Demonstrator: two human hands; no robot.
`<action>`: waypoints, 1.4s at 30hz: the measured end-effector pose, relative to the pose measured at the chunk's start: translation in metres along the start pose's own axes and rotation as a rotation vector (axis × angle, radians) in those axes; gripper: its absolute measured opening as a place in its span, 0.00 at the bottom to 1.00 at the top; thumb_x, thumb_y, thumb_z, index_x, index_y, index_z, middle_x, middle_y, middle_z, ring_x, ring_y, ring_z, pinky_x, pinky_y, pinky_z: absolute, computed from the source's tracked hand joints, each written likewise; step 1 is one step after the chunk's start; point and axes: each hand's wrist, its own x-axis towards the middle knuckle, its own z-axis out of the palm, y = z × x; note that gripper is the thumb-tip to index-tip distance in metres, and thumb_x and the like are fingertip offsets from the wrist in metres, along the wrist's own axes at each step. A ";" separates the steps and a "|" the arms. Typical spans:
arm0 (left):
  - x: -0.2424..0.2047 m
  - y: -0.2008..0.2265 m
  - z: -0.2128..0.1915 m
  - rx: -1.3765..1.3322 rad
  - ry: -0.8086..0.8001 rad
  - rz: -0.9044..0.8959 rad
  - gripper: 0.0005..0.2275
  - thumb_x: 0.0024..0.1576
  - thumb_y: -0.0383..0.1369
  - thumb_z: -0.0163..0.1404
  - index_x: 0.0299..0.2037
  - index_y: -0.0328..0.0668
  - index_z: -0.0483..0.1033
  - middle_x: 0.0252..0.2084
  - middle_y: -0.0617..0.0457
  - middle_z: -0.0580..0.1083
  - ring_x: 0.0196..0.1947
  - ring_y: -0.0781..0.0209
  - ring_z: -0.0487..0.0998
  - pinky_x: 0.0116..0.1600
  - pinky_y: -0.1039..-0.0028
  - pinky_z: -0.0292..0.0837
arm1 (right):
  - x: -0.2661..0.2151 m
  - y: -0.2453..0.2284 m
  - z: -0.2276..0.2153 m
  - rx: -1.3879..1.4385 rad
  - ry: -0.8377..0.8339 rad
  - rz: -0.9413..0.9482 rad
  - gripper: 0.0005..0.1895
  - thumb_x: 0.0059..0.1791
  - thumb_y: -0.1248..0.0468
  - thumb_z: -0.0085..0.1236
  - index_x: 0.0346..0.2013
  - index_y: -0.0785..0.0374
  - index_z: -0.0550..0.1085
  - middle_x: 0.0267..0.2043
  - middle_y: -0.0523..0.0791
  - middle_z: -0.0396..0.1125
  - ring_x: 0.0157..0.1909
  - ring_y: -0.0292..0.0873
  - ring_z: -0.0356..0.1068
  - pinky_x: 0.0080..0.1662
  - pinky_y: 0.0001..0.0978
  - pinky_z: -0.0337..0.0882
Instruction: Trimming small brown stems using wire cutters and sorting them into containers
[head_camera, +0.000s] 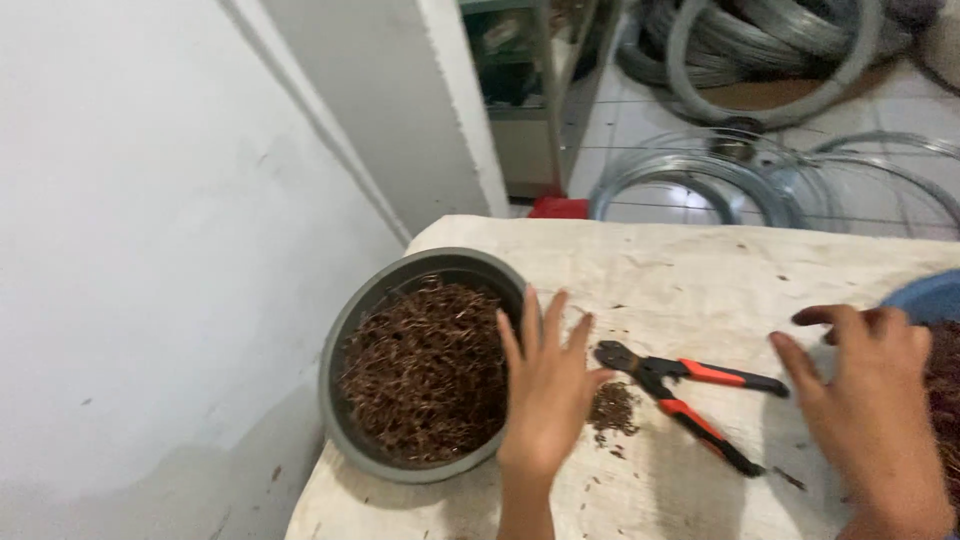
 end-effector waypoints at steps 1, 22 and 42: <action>-0.003 -0.012 -0.013 0.006 0.004 -0.020 0.28 0.54 0.46 0.55 0.62 0.39 0.69 0.71 0.36 0.56 0.75 0.27 0.40 0.69 0.28 0.29 | 0.003 -0.017 0.006 0.009 -0.007 -0.018 0.21 0.51 0.51 0.62 0.55 0.56 0.77 0.48 0.57 0.67 0.56 0.60 0.63 0.61 0.50 0.59; -0.042 -0.107 -0.060 -0.257 -0.179 -0.515 0.25 0.57 0.32 0.58 0.65 0.43 0.67 0.68 0.44 0.58 0.71 0.44 0.48 0.65 0.47 0.54 | 0.024 -0.262 0.183 -0.180 -0.229 -0.594 0.15 0.49 0.51 0.51 0.48 0.47 0.73 0.46 0.45 0.67 0.49 0.52 0.66 0.45 0.44 0.63; -0.047 -0.120 -0.074 -0.327 -0.182 -0.642 0.14 0.58 0.32 0.57 0.53 0.44 0.76 0.65 0.41 0.59 0.73 0.35 0.46 0.67 0.44 0.55 | 0.036 -0.268 0.107 0.569 -0.566 -0.333 0.11 0.52 0.60 0.57 0.48 0.56 0.73 0.47 0.50 0.69 0.50 0.61 0.72 0.45 0.53 0.73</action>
